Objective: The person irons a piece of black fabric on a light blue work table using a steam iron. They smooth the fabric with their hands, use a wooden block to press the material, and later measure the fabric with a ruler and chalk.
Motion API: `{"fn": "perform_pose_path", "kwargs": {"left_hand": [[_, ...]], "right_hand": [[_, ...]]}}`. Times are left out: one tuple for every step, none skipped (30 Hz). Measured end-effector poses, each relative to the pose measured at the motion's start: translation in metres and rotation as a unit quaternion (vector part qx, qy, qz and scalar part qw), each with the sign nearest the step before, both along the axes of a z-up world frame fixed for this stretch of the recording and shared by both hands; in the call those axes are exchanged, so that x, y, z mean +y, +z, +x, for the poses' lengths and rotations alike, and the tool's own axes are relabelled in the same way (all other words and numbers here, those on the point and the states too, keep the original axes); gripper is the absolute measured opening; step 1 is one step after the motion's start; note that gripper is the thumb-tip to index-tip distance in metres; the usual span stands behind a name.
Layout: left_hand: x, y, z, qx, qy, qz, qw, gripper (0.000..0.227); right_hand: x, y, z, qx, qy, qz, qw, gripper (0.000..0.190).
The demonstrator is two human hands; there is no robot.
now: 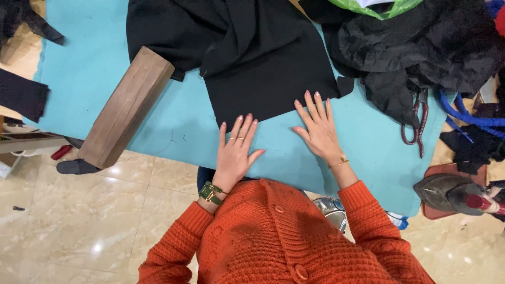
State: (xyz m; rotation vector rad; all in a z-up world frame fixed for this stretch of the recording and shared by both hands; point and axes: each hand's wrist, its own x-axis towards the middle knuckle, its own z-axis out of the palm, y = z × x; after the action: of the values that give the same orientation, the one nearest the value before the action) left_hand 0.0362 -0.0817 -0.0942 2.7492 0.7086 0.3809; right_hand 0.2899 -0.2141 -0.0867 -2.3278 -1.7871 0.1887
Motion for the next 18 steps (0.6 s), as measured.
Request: {"fn": "perform_pose_path", "kwargs": {"left_hand": [[0.001,0.004,-0.002,0.001,0.019,0.003,1.000,0.079],[0.003,0.003,-0.007,0.000,0.015,0.005,1.000,0.079],[0.004,0.003,-0.011,0.015,0.034,0.019,0.999,0.079],[0.007,0.002,-0.016,0.029,0.052,0.034,0.998,0.080],[0.007,0.001,-0.018,0.029,0.048,0.035,0.998,0.080],[0.007,0.000,-0.019,0.028,0.048,0.037,0.998,0.080],[0.007,-0.001,-0.019,0.027,0.049,0.039,0.998,0.080],[0.007,0.003,-0.020,0.022,0.037,0.041,0.998,0.080],[0.007,0.007,-0.020,0.029,0.043,0.052,0.997,0.079],[0.007,0.011,-0.019,0.036,0.046,0.062,0.996,0.079],[0.005,0.011,-0.019,0.031,0.032,0.064,0.997,0.079],[0.005,0.012,-0.018,0.044,0.036,0.072,0.996,0.082],[0.005,0.012,-0.017,0.057,0.039,0.081,0.994,0.084],[0.003,0.014,-0.011,0.050,0.018,0.084,0.995,0.084],[0.002,0.015,-0.005,0.044,0.003,0.077,0.996,0.083],[0.000,0.017,0.001,0.039,-0.013,0.069,0.997,0.082],[0.000,0.017,0.012,0.034,-0.036,0.070,0.996,0.082],[-0.002,0.017,0.023,0.004,-0.051,0.064,0.997,0.081]], "right_hand": [[0.000,0.002,0.000,0.007,0.002,0.001,1.000,0.070],[-0.002,0.000,0.002,0.007,-0.001,0.003,1.000,0.070],[-0.003,-0.001,0.004,0.001,-0.013,0.000,1.000,0.070],[-0.005,-0.003,0.006,-0.003,-0.025,-0.003,1.000,0.071],[-0.007,-0.003,0.007,-0.003,-0.030,-0.002,1.000,0.071],[-0.010,-0.003,0.009,-0.001,-0.053,0.002,0.999,0.071],[-0.014,-0.003,0.011,0.001,-0.076,0.006,0.997,0.071],[-0.017,-0.004,0.011,-0.002,-0.088,0.008,0.996,0.071],[-0.020,-0.005,0.012,-0.006,-0.108,0.014,0.994,0.071],[-0.025,-0.006,0.012,-0.009,-0.130,0.019,0.991,0.071],[-0.031,-0.010,0.008,-0.013,-0.145,0.021,0.989,0.071],[-0.037,-0.014,0.003,-0.020,-0.165,0.035,0.985,0.070],[-0.043,-0.019,0.000,-0.028,-0.186,0.049,0.981,0.069],[-0.049,-0.019,-0.010,-0.033,-0.207,0.050,0.977,0.069],[-0.054,-0.020,-0.018,-0.030,-0.201,0.054,0.978,0.068],[-0.059,-0.021,-0.028,-0.027,-0.197,0.056,0.978,0.068],[-0.064,-0.019,-0.039,-0.031,-0.219,0.056,0.974,0.068],[-0.068,-0.018,-0.048,-0.040,-0.227,0.057,0.971,0.068]]}}
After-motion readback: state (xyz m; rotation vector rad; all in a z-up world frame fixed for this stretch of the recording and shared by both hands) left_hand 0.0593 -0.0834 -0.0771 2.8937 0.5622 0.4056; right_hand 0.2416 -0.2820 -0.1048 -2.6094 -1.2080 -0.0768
